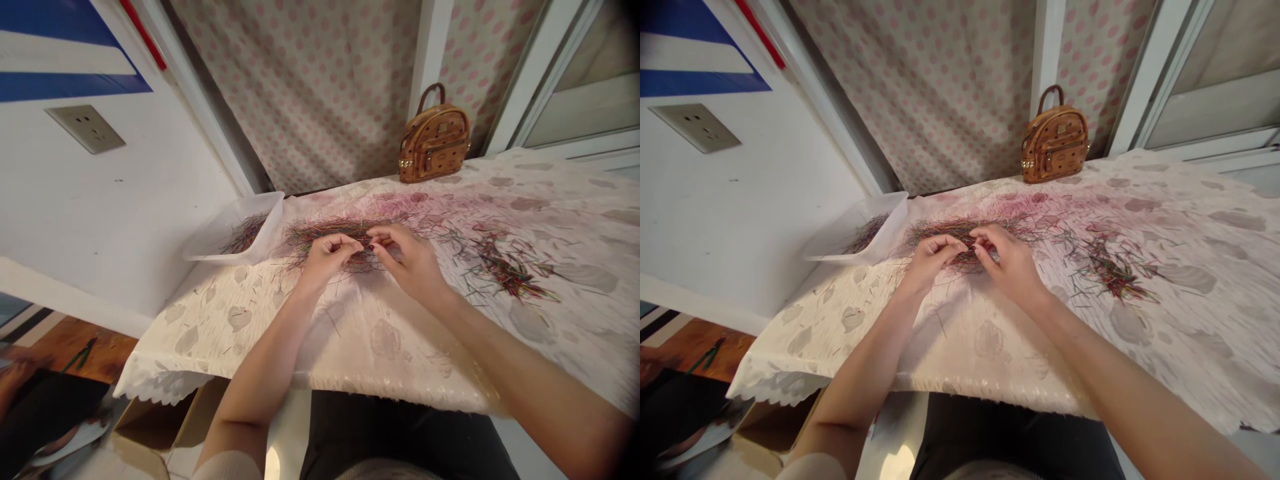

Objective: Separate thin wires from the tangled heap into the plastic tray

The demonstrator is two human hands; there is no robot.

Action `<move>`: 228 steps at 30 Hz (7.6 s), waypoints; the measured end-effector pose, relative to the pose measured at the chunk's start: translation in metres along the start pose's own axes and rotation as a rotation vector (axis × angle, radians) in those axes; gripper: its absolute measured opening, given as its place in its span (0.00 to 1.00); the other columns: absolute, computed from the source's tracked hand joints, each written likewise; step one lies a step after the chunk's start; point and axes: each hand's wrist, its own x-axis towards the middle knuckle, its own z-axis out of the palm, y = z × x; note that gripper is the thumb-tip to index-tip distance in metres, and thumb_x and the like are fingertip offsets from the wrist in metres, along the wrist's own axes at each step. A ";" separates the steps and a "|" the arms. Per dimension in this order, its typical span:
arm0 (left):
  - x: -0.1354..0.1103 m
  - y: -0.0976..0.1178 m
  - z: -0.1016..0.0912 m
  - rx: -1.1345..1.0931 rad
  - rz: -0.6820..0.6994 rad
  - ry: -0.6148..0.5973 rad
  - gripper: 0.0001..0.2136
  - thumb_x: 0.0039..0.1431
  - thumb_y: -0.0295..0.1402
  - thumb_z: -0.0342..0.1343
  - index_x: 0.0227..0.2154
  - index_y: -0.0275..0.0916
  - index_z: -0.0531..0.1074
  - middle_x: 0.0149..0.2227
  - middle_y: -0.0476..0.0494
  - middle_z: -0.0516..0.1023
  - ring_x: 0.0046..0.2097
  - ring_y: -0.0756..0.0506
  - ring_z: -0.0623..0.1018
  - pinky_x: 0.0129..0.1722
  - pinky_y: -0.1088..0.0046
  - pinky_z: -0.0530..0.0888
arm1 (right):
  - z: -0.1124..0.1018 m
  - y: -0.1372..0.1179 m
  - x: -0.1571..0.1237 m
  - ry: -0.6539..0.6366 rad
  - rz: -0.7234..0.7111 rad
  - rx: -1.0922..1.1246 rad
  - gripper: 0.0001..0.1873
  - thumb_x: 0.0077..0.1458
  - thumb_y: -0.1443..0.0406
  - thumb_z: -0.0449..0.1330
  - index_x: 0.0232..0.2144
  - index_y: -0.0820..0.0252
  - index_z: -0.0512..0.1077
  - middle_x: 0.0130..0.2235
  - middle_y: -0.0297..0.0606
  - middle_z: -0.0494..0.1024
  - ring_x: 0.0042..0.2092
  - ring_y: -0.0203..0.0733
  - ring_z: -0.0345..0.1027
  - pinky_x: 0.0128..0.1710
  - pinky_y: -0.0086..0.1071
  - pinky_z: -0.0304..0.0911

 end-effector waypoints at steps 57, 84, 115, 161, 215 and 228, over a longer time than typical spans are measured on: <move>-0.006 0.002 0.002 0.352 0.295 -0.107 0.08 0.58 0.35 0.57 0.28 0.37 0.75 0.26 0.49 0.74 0.27 0.53 0.65 0.28 0.75 0.60 | 0.002 0.002 0.006 -0.140 0.581 0.801 0.07 0.52 0.64 0.62 0.26 0.59 0.67 0.23 0.29 0.64 0.22 0.30 0.53 0.23 0.30 0.47; -0.001 0.005 -0.010 0.434 0.211 -0.072 0.15 0.61 0.42 0.54 0.35 0.38 0.80 0.22 0.49 0.74 0.25 0.52 0.69 0.25 0.76 0.63 | -0.013 0.011 0.013 0.114 0.588 0.782 0.13 0.44 0.62 0.68 0.21 0.57 0.66 0.22 0.29 0.61 0.23 0.30 0.49 0.23 0.31 0.45; 0.030 0.027 -0.161 1.120 0.020 0.635 0.12 0.59 0.32 0.58 0.44 0.34 0.76 0.44 0.39 0.78 0.47 0.42 0.72 0.50 0.65 0.65 | -0.023 0.032 0.017 0.174 0.776 0.955 0.10 0.43 0.61 0.67 0.24 0.58 0.69 0.25 0.32 0.65 0.22 0.29 0.49 0.18 0.27 0.51; -0.004 -0.008 0.001 -0.131 0.021 -0.176 0.19 0.55 0.48 0.61 0.39 0.35 0.80 0.22 0.46 0.76 0.27 0.49 0.76 0.34 0.72 0.71 | 0.004 -0.002 0.001 -0.533 0.652 0.846 0.22 0.53 0.49 0.63 0.26 0.64 0.75 0.21 0.32 0.66 0.21 0.29 0.54 0.21 0.30 0.44; 0.018 -0.010 -0.072 0.257 0.227 0.808 0.08 0.55 0.33 0.58 0.37 0.37 0.72 0.38 0.40 0.80 0.36 0.48 0.77 0.39 0.71 0.74 | 0.009 0.013 0.001 -0.226 0.575 0.620 0.21 0.55 0.50 0.59 0.20 0.59 0.67 0.23 0.32 0.62 0.24 0.32 0.50 0.26 0.34 0.43; -0.021 0.028 -0.008 0.969 0.633 0.839 0.28 0.64 0.36 0.52 0.66 0.40 0.57 0.71 0.38 0.46 0.71 0.35 0.47 0.69 0.49 0.47 | 0.009 0.010 0.002 -0.254 0.581 0.585 0.21 0.53 0.50 0.60 0.18 0.58 0.67 0.21 0.31 0.60 0.21 0.31 0.49 0.23 0.33 0.41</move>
